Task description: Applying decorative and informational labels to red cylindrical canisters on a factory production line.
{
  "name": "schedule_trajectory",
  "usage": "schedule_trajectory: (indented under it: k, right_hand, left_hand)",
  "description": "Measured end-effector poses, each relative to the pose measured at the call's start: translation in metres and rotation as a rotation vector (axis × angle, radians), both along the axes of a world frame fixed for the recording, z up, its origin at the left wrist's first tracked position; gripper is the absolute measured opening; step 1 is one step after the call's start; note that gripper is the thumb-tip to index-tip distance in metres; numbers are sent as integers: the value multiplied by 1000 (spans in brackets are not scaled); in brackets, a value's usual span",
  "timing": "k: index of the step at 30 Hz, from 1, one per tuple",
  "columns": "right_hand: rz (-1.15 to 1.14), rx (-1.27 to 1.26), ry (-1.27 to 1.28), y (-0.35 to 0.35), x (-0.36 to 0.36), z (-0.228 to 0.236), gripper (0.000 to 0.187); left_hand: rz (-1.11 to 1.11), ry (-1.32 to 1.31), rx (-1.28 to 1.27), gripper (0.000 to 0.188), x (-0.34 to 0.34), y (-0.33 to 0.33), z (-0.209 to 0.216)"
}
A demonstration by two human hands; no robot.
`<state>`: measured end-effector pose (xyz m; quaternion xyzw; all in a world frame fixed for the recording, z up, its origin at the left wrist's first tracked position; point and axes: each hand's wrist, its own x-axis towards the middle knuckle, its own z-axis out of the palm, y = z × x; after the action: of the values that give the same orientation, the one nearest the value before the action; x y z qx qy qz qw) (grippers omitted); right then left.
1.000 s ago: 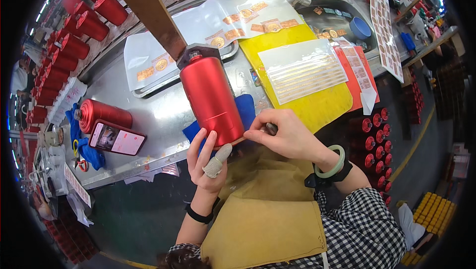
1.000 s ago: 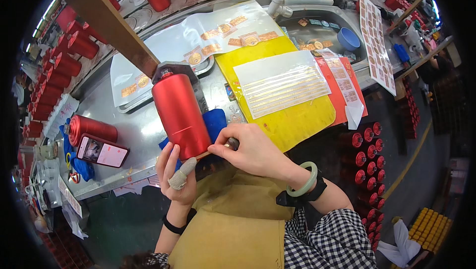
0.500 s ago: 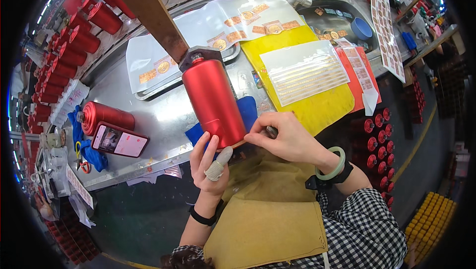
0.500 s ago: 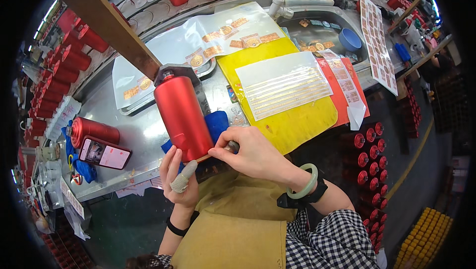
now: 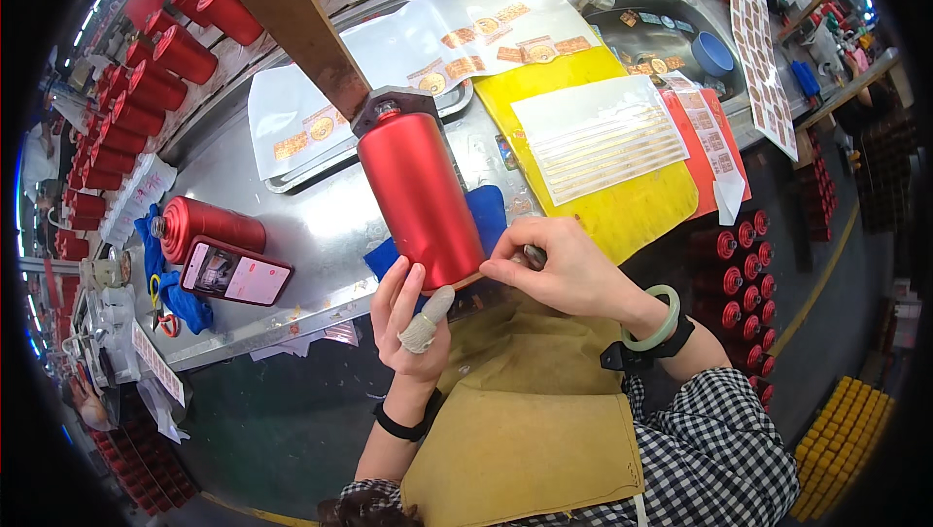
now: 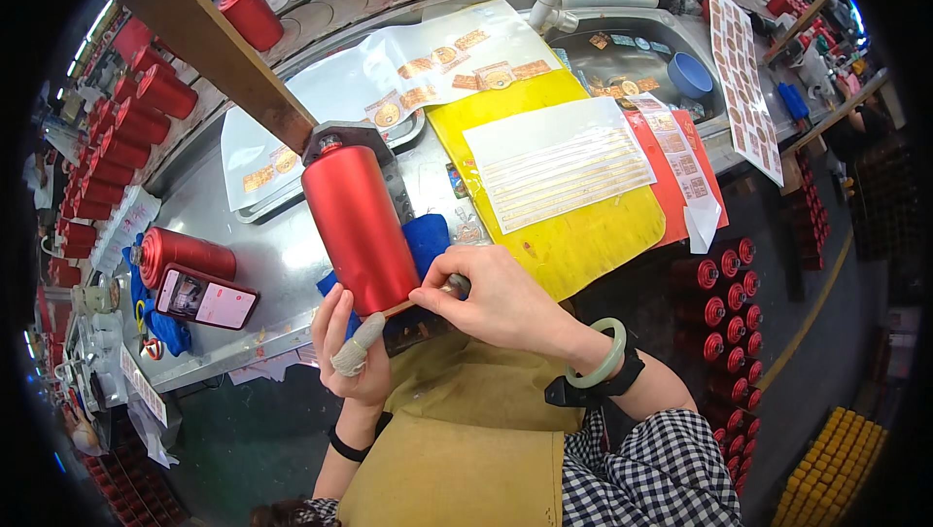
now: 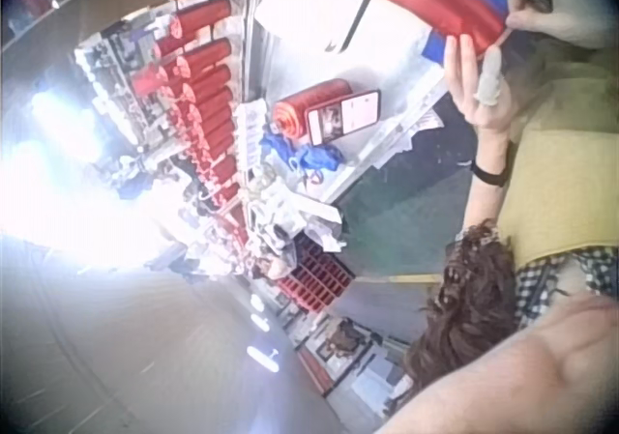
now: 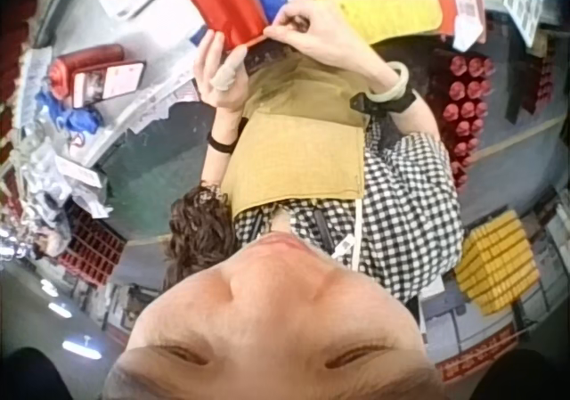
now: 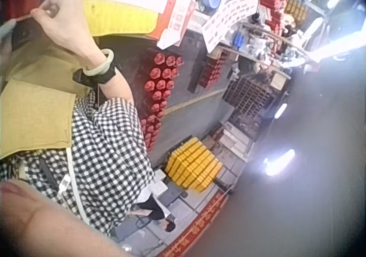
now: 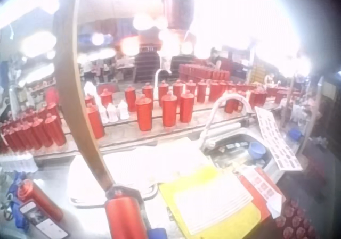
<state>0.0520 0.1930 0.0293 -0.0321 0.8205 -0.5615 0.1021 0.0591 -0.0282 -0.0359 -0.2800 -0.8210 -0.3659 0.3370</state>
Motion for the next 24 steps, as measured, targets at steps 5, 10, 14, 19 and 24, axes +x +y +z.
schedule_trajectory:
  k: [5,10,14,19,24]
  right_hand:
    - [2,15,15,-2,0,-1,28]
    - [2,-4,25,-4,0,-1,26]
    - [-3,-3,25,-3,-1,0,26]
    - [-3,16,18,-3,-1,2,26]
    - [14,8,63,-8,-1,7,25]
  left_hand:
    - [-27,-48,-52,31,-2,7,13]
    - [23,-91,201,28,-1,5,-1]
    - [35,-30,38,24,3,1,-2]
    - [-17,-8,-9,25,-4,2,4]
    - [41,-56,169,27,-2,6,3]
